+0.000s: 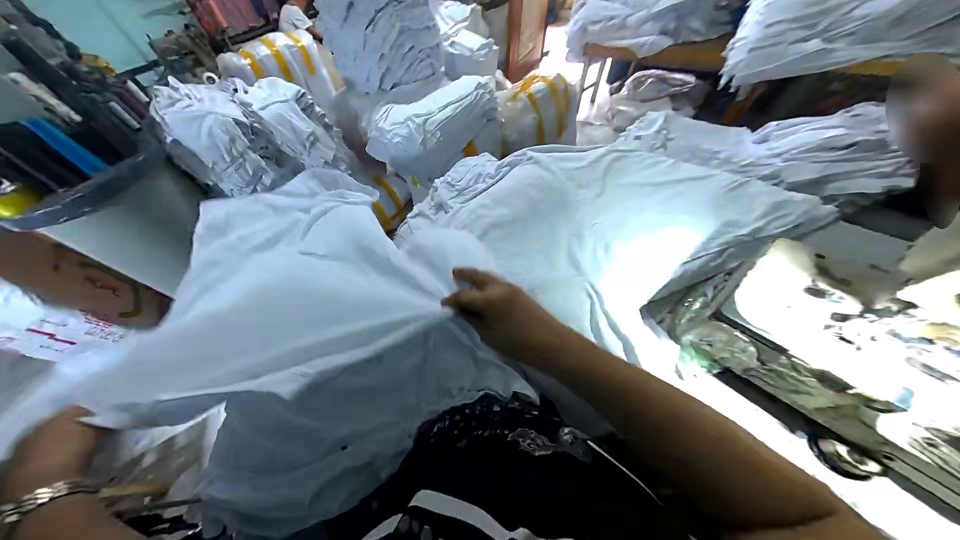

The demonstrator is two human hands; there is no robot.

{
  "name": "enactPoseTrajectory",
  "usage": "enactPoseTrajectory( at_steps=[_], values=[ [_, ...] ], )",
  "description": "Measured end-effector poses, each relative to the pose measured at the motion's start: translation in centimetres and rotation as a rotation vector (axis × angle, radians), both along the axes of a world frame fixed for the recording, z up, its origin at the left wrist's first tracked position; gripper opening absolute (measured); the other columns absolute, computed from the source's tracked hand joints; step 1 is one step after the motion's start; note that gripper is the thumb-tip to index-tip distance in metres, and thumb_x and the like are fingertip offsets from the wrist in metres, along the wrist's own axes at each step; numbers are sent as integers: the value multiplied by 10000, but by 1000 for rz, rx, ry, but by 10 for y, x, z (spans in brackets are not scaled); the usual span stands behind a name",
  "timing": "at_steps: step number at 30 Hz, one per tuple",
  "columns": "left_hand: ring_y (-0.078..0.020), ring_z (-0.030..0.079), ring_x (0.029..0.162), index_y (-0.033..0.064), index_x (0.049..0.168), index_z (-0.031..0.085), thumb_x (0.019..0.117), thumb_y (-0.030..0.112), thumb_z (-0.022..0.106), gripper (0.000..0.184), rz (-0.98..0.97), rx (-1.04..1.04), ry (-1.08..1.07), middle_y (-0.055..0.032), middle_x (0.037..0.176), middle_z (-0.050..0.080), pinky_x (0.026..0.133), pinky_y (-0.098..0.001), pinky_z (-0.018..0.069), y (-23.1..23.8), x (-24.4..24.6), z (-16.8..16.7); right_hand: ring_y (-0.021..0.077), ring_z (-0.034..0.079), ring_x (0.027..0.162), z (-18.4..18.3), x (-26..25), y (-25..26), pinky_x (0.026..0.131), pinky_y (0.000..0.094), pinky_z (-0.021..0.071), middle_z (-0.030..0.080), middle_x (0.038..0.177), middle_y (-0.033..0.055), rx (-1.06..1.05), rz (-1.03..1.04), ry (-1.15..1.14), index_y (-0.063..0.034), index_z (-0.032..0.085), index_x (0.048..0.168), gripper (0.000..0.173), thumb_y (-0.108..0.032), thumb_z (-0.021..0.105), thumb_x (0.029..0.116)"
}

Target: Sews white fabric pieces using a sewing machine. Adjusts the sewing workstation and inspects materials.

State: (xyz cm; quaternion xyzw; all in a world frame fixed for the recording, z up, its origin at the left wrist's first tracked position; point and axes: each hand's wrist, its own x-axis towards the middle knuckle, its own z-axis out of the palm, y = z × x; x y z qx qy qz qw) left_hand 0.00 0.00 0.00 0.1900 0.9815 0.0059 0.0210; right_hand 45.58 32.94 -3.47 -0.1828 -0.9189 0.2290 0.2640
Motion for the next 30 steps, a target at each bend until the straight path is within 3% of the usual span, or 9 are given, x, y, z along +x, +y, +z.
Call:
enactPoseTrajectory(
  at_steps=[3,5,8,12,16,19,22,25,30],
  values=[
    [-460,585,1282,-101,1180,695,961,276,701,436,-57,-584,-149,-319,1266,655,1107,-591,415,10,33,-61,367,648,1180,-56,25,-23,974,544,542,640,1304,213,-182,97,-336,-110,734,1158,229,-167,554,1028],
    [-414,572,1313,-60,1206,698,971,245,678,386,-65,-745,-190,-275,1305,650,1117,-562,413,27,44,-90,392,660,1084,-88,42,-31,935,587,524,682,1129,217,-301,190,-490,-53,728,1132,231,-152,547,1028],
    [-482,550,1308,-107,1236,651,955,175,692,400,-176,-502,-202,-335,1330,607,1088,-640,422,89,49,-109,393,680,1036,-98,58,-29,924,609,505,718,1037,212,-416,248,-580,-21,727,1111,257,-174,531,1048],
    [-501,553,1278,-8,1444,529,897,226,799,654,-748,-122,-523,-325,1366,575,1083,-665,419,245,121,-129,317,695,1064,-75,85,-20,972,551,513,734,1119,151,-467,113,-402,-102,708,1270,303,-218,502,1079],
    [-324,722,956,-41,1326,573,907,283,781,569,-1354,-214,-1066,-228,1157,687,899,-517,591,321,283,-143,233,699,939,-67,146,-5,890,410,565,730,1015,135,-366,-386,-1,-69,741,1181,271,-188,541,1042],
    [-226,722,922,48,1386,588,951,273,731,510,-1802,-342,-1236,-156,1193,702,857,-432,600,344,341,-121,280,698,929,-69,188,7,876,454,568,719,1005,159,-306,-822,-47,-43,733,1171,298,-257,576,1035],
    [-186,714,890,34,1296,646,975,239,699,384,-2038,-172,-1183,-136,1113,717,830,-375,604,370,361,-99,366,669,1084,-70,197,10,967,553,519,690,1120,211,-452,-977,-270,-3,674,1206,392,-344,582,1036],
    [-186,684,877,34,1233,683,1021,178,599,270,-2098,181,-856,-126,1079,707,817,-357,582,397,385,-77,344,698,969,-77,188,4,841,522,560,695,1012,188,-287,-988,-228,-3,686,1075,287,-264,576,1028],
    [-345,681,1099,178,1293,700,959,-56,560,432,-2114,220,-348,-170,1391,578,869,-528,598,457,441,-83,295,680,969,-63,183,14,857,463,562,673,1026,155,-269,-924,-210,-28,693,1086,243,-234,580,1023]
  ],
)
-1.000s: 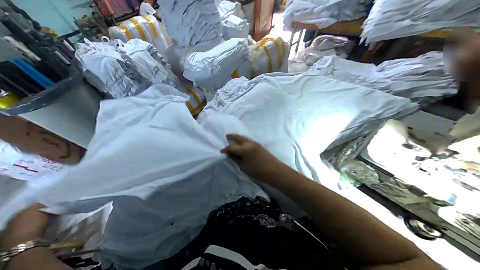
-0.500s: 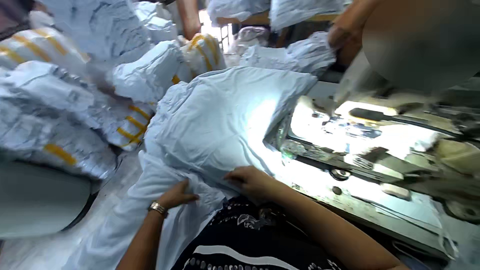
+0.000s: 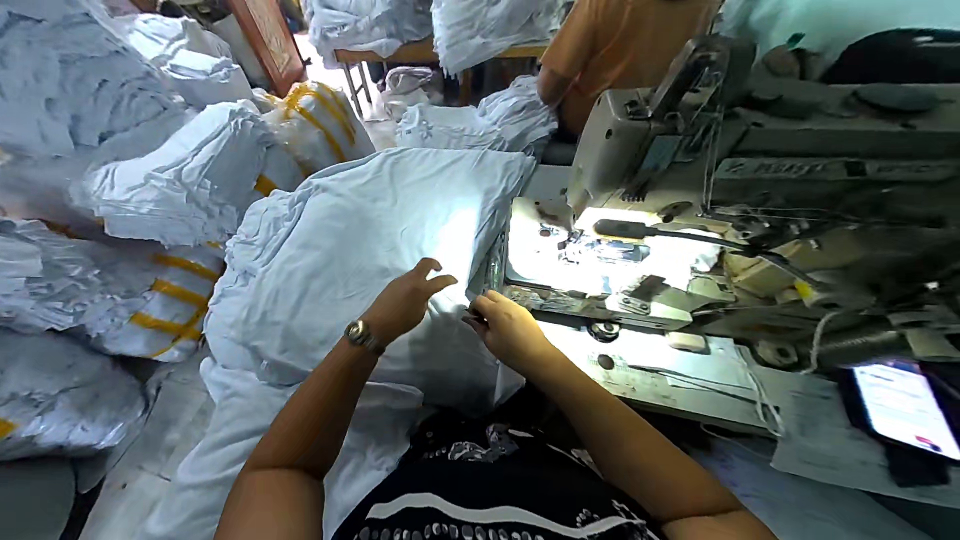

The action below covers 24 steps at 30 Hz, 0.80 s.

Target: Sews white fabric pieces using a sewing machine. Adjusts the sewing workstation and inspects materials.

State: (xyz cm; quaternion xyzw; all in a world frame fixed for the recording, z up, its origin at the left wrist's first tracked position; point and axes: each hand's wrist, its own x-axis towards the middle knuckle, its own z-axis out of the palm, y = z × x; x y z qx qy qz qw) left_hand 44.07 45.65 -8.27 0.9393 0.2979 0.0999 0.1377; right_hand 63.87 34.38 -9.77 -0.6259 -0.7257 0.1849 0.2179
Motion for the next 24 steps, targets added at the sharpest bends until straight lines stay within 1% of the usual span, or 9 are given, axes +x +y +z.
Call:
enactPoseTrajectory(
  at_steps=[2,4,6,9,11,13,17,20,24],
  values=[
    [-394,629,1173,182,1254,713,930,-53,614,412,11,-20,190,-178,1467,510,892,-573,576,25,17,-5,286,683,981,-5,-3,14,883,462,563,685,1058,147,5,-31,58,-40,700,1137,308,-306,592,1027],
    [-372,632,1150,134,1129,739,964,51,627,216,-18,8,282,-158,1395,555,874,-554,579,36,25,1,304,674,1057,-7,-5,31,945,498,541,682,1156,160,-92,-40,81,-53,685,1239,404,-378,632,1004],
    [-343,621,1134,105,1037,755,942,125,694,115,-73,24,310,-140,1314,590,878,-521,572,38,25,14,322,653,1077,-7,-8,40,953,526,525,655,1168,178,-169,-22,103,-30,694,1155,399,-378,686,961],
    [-341,611,1162,134,1056,759,881,107,752,176,-155,19,321,-129,1350,582,909,-531,560,45,16,21,253,647,944,-1,-8,37,880,446,531,664,1027,156,-129,61,296,14,707,1025,342,-322,676,972],
    [-418,584,1221,144,1164,750,879,35,725,306,-81,6,373,-171,1450,533,924,-608,533,55,17,26,97,575,714,10,-6,26,703,296,494,616,793,46,-128,120,509,-14,679,934,306,-311,646,1002],
    [-486,588,1211,114,1213,730,896,38,722,326,60,26,351,-230,1443,537,919,-675,522,75,22,36,9,524,608,27,-4,11,606,213,456,563,682,-40,-137,147,693,-52,655,872,274,-280,619,1020],
    [-423,677,977,-27,1005,685,878,34,699,142,19,161,13,-238,996,677,871,-608,540,101,50,67,35,615,650,56,21,-10,630,234,542,650,734,-41,-49,54,1094,-96,673,904,146,-202,629,995],
    [-353,677,861,-59,848,630,847,-18,676,62,-62,182,-364,-208,864,661,791,-534,551,83,82,88,68,697,742,68,49,-34,723,269,611,724,830,-16,-33,-10,1329,-116,700,976,64,-147,702,920],
    [-187,630,749,-32,804,583,850,-48,645,80,-94,65,-710,-131,789,629,698,-352,530,58,104,61,78,708,794,39,85,-63,726,268,611,741,922,-2,-239,9,1339,-118,641,1095,293,-97,800,849]
  ],
)
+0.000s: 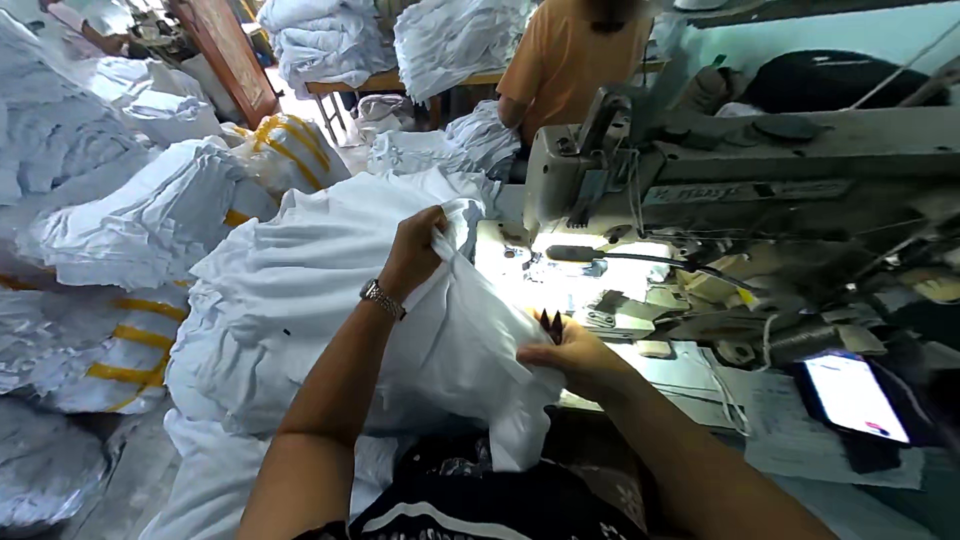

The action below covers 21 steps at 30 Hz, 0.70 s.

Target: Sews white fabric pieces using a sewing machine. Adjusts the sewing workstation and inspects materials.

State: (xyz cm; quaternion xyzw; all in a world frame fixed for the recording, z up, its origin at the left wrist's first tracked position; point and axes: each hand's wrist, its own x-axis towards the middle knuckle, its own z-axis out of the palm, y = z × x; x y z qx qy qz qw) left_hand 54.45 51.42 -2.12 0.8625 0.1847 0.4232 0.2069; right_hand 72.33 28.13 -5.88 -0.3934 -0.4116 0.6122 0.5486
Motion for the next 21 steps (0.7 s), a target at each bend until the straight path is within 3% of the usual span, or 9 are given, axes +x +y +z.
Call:
enactPoseTrajectory(
  at_steps=[3,6,9,11,14,16,18,19,21],
  values=[
    [-387,683,928,-126,948,633,921,-88,553,93,251,-157,166,-269,954,672,869,-531,545,12,7,-63,17,531,499,-36,7,-17,444,182,431,662,709,-32,-203,-3,-59,-130,625,992,196,-84,762,860],
    [-414,653,1141,-50,1257,618,882,-45,652,377,245,-343,352,-273,1185,672,1010,-591,511,22,8,-97,24,496,486,-63,10,-26,452,184,423,617,673,-30,-190,-41,27,-109,632,924,149,-76,764,865],
    [-397,622,1215,20,1460,481,899,-3,657,588,212,-334,338,-266,1412,551,1008,-557,533,-3,-2,-87,37,532,518,-70,2,-31,481,195,460,658,723,-5,-157,-126,52,-73,651,954,164,-39,772,848],
    [-359,644,1178,19,1450,482,941,15,627,530,207,-346,289,-235,1445,522,951,-529,572,-42,-20,-71,38,541,540,-69,-3,-29,489,192,469,673,771,8,-94,-147,59,-50,678,985,164,-25,771,852],
    [-155,694,780,3,1162,626,981,177,626,251,58,-538,135,-83,1015,702,713,-360,604,-110,-44,-72,31,551,555,-60,-14,-26,501,193,475,669,779,-10,-49,-145,99,-70,659,999,176,-5,749,862],
    [-84,665,739,4,1044,640,944,218,703,244,-173,-759,105,-13,886,681,691,-283,591,-153,-46,-79,16,541,558,-56,-26,-23,506,186,468,644,758,-38,-35,-107,133,-108,623,949,172,-14,741,866],
    [-19,580,653,31,947,637,854,239,800,280,-225,-851,79,48,763,621,629,-219,515,-180,-42,-84,23,571,595,-52,-41,-18,546,199,489,662,763,-33,9,-71,158,-98,644,942,145,-28,750,872],
    [-23,592,635,30,930,651,842,183,815,241,-230,-905,24,46,743,640,617,-220,526,-185,-43,-81,35,594,624,-49,-47,-16,580,216,512,672,774,-24,47,-63,160,-87,654,941,132,-34,756,876],
    [-53,645,686,30,935,666,883,104,772,140,-277,-937,-42,21,783,682,663,-252,571,-185,-57,-63,30,561,573,-39,-52,-18,527,205,488,651,751,-21,137,-68,113,-82,636,941,147,-50,767,882]
  ],
)
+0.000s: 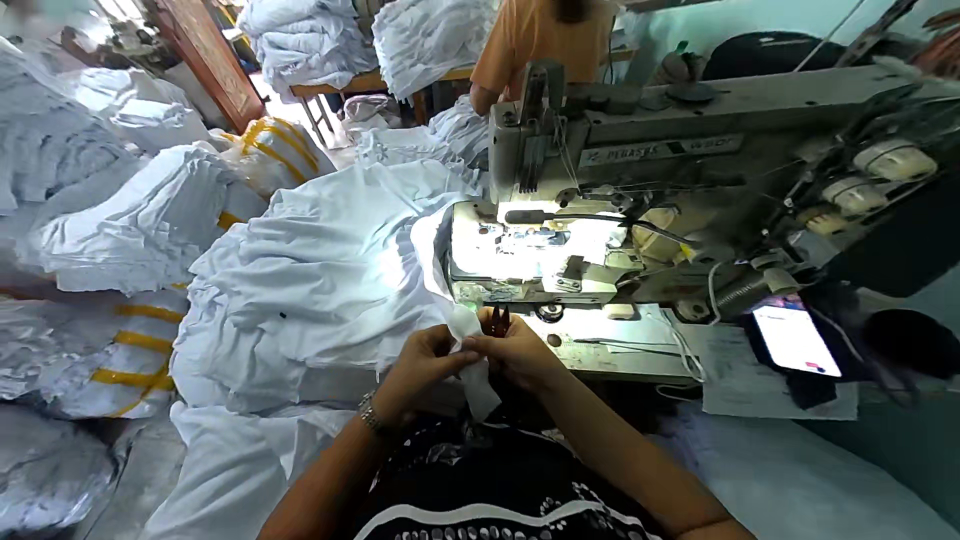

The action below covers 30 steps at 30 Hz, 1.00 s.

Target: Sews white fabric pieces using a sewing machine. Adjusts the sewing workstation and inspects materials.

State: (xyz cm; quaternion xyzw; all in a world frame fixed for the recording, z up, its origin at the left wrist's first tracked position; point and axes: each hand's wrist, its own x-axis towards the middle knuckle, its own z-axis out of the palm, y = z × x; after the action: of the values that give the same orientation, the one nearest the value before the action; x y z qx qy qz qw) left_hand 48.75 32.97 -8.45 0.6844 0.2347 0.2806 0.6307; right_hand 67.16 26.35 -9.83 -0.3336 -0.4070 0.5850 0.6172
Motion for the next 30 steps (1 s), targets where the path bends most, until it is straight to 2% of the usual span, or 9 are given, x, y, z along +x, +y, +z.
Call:
enactPoseTrajectory(
  at_steps=[3,7,10,12,15,18,21,24,30],
  values=[
    [-26,582,707,48,947,617,894,34,668,75,62,310,77,30,819,612,647,-206,515,11,-27,19,2,564,579,16,1,-15,515,170,484,632,749,-57,149,-93,-296,-81,637,962,151,-82,767,886],
    [-243,676,962,-45,934,658,848,-4,586,119,534,1026,250,-181,1036,686,830,-385,578,15,-67,39,95,632,749,-3,6,-14,684,229,553,679,878,79,349,-477,-963,-2,701,983,123,-73,686,885],
    [-176,620,1042,43,893,496,946,62,508,58,629,1253,170,-164,1110,623,879,-231,512,3,-80,45,109,632,745,-11,7,-11,681,227,556,664,883,112,345,-703,-1021,12,693,950,107,-25,666,853],
    [-242,683,981,-4,955,624,975,41,536,101,607,1290,279,-211,1153,650,826,-302,581,10,-84,21,53,610,711,-7,4,-12,650,188,540,670,876,69,318,-734,-847,14,693,954,89,-21,670,875],
    [-367,714,951,-14,1099,689,887,-11,646,216,591,1214,515,-261,1247,635,760,-467,617,29,-94,-12,27,595,565,10,3,-14,508,174,491,713,775,19,70,-506,-256,-19,699,950,88,32,707,877],
    [-385,700,982,-38,1178,668,836,-53,683,343,615,1029,523,-224,1120,680,821,-527,596,25,-92,-29,33,560,530,7,9,-16,488,173,479,683,765,32,-123,-61,151,-47,692,1024,92,-14,622,973],
    [-104,711,831,-55,1324,505,932,-18,564,398,556,372,152,-56,975,732,749,-272,600,20,-87,-20,0,513,514,-7,7,-7,482,150,445,648,750,-18,-160,76,185,-91,674,1073,116,-83,575,1013],
    [-152,730,888,83,1348,497,1039,122,428,319,389,-335,-384,-58,1015,733,799,-345,628,21,-91,5,-10,476,488,-19,8,3,463,144,418,608,718,-45,-211,70,176,-131,637,1137,149,-102,553,1018],
    [-108,713,788,92,1268,555,1033,87,429,266,355,-243,-273,-25,914,716,744,-308,625,32,-108,11,-13,477,496,-24,15,2,462,159,423,662,771,-47,-62,68,30,-114,707,1110,142,-115,639,985]
  ],
)
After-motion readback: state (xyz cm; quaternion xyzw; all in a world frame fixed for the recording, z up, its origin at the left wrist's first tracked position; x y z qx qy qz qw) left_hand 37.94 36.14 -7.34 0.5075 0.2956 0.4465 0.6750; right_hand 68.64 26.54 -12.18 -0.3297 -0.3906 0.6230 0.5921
